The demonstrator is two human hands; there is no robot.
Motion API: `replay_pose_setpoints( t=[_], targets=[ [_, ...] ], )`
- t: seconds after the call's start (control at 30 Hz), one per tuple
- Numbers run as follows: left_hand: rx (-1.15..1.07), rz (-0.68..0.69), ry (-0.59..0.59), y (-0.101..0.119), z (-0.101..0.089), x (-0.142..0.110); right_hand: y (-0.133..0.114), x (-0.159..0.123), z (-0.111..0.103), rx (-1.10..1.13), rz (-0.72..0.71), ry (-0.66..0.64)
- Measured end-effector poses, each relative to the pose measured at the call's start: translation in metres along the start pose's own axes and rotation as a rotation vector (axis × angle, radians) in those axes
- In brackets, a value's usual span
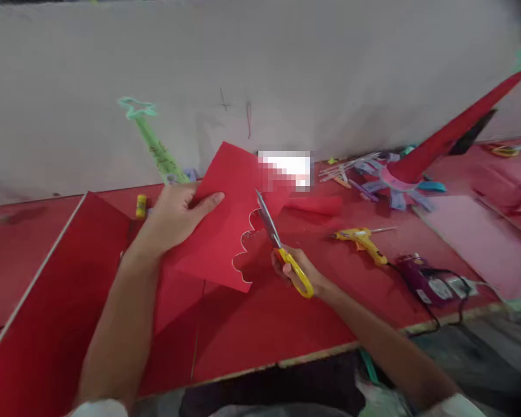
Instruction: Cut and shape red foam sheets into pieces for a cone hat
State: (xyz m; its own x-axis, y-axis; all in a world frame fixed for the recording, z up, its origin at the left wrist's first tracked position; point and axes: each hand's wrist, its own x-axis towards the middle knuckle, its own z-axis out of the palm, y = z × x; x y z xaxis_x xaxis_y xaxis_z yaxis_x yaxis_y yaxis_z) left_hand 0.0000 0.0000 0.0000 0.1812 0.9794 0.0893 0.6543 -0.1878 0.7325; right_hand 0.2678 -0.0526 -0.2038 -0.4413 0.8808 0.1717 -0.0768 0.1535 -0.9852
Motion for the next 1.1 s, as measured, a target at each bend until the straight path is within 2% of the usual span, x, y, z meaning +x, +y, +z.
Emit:
replay_pose_setpoints(
  t=[0.27, 0.73, 0.9, 1.1],
  targets=[
    [0.056, -0.002, 0.078, -0.004, 0.008, 0.004, -0.007, 0.0, -0.001, 0.05, 0.042, 0.009],
    [0.032, 0.016, 0.09, -0.009, 0.004, 0.005, -0.034, 0.004, -0.001, -0.075, 0.063, 0.012],
    [0.048, -0.028, 0.09, -0.01, 0.001, 0.004, -0.034, 0.005, -0.002, -0.114, 0.07, 0.005],
    [0.021, -0.015, 0.073, -0.006, 0.003, 0.005, -0.03, 0.005, -0.001, -0.1, 0.068, 0.023]
  ],
)
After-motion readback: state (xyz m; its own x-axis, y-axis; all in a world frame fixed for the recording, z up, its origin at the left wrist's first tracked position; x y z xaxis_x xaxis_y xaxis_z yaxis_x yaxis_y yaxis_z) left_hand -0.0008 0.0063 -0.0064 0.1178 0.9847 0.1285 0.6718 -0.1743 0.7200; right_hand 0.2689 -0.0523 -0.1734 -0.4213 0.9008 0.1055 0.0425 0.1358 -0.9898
